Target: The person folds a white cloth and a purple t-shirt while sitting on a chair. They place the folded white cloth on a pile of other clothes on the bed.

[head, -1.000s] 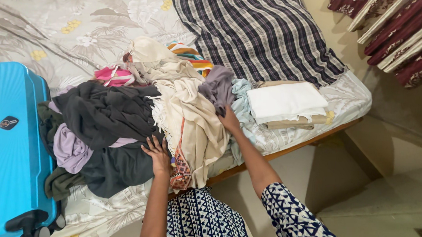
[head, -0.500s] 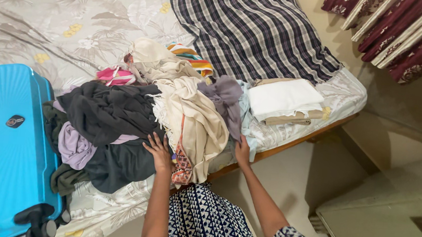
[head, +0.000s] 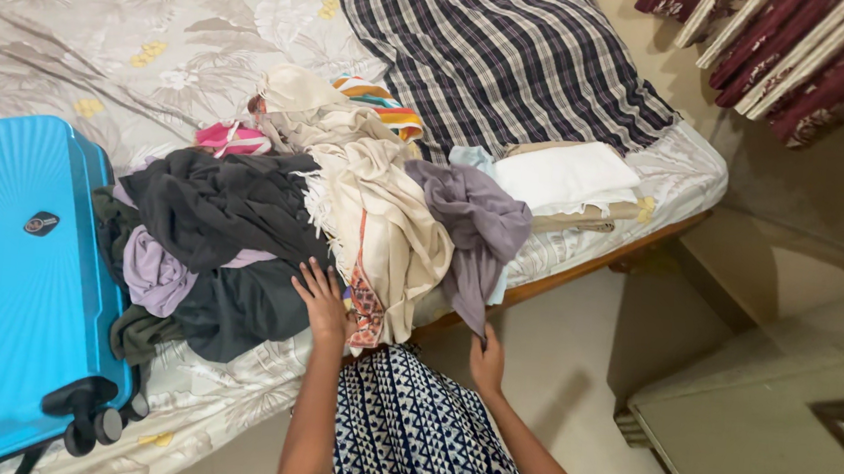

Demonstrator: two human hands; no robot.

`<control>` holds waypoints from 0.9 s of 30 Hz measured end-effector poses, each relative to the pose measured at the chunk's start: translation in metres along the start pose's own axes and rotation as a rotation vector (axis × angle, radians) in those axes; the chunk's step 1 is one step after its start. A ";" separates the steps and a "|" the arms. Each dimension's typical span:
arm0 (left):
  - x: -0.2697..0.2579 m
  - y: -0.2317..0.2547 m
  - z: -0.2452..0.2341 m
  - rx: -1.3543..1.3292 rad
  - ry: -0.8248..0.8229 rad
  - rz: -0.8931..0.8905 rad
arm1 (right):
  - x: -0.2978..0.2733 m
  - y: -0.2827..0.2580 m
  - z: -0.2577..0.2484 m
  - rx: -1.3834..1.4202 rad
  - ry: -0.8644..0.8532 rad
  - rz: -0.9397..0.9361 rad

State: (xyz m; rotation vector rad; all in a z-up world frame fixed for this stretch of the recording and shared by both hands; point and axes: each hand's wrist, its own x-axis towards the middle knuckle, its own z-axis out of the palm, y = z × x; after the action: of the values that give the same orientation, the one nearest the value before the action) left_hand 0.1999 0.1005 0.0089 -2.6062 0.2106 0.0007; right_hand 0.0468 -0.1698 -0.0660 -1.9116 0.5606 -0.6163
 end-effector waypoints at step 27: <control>-0.209 -0.008 -0.168 -1.725 0.491 0.171 | -0.051 -0.189 -0.082 0.574 -0.453 -0.329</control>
State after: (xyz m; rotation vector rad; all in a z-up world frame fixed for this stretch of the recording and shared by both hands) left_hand -0.0121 0.0550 0.1665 -4.2147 0.9388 -0.6841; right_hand -0.0235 -0.1211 0.1277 -1.5210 -0.2131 -0.4604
